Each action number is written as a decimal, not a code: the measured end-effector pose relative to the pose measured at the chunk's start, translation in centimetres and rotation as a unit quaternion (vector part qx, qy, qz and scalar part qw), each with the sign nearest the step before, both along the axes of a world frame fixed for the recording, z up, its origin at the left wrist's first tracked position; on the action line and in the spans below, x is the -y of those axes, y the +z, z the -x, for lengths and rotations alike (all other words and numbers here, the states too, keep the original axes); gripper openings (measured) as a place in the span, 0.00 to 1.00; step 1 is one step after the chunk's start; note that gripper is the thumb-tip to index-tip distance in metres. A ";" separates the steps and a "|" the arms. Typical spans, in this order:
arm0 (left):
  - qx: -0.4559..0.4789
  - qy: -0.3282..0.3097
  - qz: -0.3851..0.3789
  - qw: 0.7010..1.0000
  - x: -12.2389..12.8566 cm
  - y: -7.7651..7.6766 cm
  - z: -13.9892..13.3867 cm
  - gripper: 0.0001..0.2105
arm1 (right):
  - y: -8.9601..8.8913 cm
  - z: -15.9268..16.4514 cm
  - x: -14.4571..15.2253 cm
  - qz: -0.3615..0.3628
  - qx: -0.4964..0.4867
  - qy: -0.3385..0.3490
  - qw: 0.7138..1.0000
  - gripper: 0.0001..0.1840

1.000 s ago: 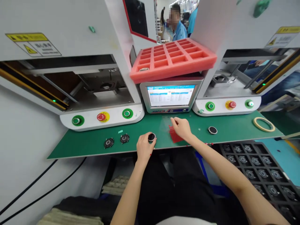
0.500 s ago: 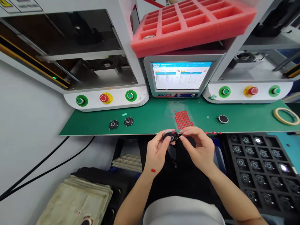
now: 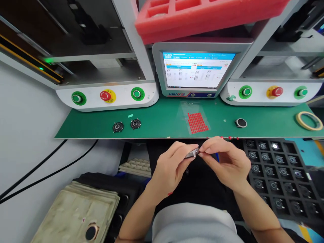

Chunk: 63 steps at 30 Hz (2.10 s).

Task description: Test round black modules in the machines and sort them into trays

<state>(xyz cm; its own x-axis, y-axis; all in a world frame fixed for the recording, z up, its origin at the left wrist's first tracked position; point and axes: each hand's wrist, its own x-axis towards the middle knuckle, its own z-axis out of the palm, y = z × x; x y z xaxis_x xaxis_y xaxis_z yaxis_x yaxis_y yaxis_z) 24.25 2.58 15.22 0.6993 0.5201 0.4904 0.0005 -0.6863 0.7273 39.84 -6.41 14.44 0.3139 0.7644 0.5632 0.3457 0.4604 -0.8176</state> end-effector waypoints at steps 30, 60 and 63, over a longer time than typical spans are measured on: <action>-0.024 -0.111 0.035 0.993 -0.7 0.3 0.2 0.10 | 1.5 -2.9 0.5 0.082 0.052 0.132 0.987 0.12; 0.043 -0.087 0.034 0.995 -1.0 0.4 -0.1 0.11 | 2.4 -1.1 1.1 -0.032 0.196 -0.010 0.980 0.15; 0.042 -0.054 0.019 0.997 -0.5 0.4 -0.4 0.11 | 2.0 -0.5 1.0 -0.043 0.236 -0.067 0.968 0.14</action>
